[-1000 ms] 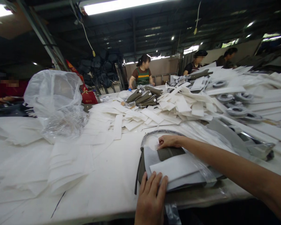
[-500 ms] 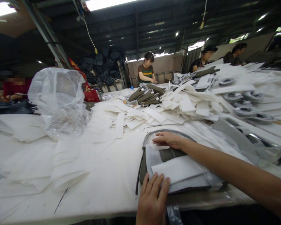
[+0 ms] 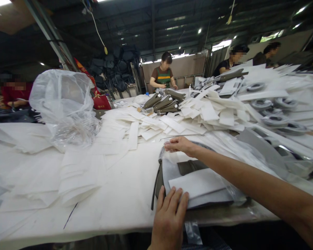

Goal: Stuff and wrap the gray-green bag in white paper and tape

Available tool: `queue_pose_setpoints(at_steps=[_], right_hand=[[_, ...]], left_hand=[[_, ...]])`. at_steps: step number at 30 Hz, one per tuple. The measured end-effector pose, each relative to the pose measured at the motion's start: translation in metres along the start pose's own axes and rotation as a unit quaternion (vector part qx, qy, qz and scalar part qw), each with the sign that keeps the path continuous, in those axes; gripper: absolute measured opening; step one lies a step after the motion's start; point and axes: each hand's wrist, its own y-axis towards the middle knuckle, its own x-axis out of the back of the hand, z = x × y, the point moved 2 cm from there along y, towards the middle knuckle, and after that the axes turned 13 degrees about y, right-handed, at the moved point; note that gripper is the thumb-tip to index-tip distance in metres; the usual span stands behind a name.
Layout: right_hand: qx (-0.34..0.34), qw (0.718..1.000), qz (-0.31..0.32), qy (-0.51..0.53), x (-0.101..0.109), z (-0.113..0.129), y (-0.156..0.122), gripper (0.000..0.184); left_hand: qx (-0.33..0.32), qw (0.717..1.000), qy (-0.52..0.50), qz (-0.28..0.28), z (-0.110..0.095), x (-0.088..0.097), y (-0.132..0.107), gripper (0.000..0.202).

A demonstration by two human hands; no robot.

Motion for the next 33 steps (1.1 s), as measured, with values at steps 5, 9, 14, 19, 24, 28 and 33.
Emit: queue_pose_setpoints(at_steps=[5,9,14,19,24,28,33], right_hand=[[0.031,0.999,0.016,-0.025,-0.006,0.006,-0.014,0.043],[0.103,0.987,0.108,-0.066,-0.017,0.028,-0.052,0.037],[0.204,0.933,0.149,-0.258,-0.024,0.037,-0.115,0.019],[0.306,0.847,0.148,-0.409,-0.012,0.009,-0.151,0.048],[0.264,0.827,0.138,-0.477,0.015,-0.012,-0.132,0.042],[0.261,0.81,0.135,-0.508,0.026,-0.011,-0.119,0.022],[0.423,0.732,0.113,-0.523,0.007,-0.006,-0.14,0.02]], left_hand=[[-0.001,0.999,-0.012,0.04,0.0,0.002,-0.002,0.039],[-0.002,0.998,-0.03,0.048,0.001,0.003,-0.003,0.039],[0.009,0.998,-0.036,0.04,0.002,0.003,-0.001,0.037],[0.011,0.998,-0.047,0.032,0.002,0.002,0.001,0.034],[0.007,0.998,-0.05,0.042,0.003,0.002,0.001,0.038],[0.007,0.998,-0.044,0.054,0.003,0.004,0.001,0.045],[0.008,0.998,-0.044,0.038,0.003,0.004,0.003,0.04]])
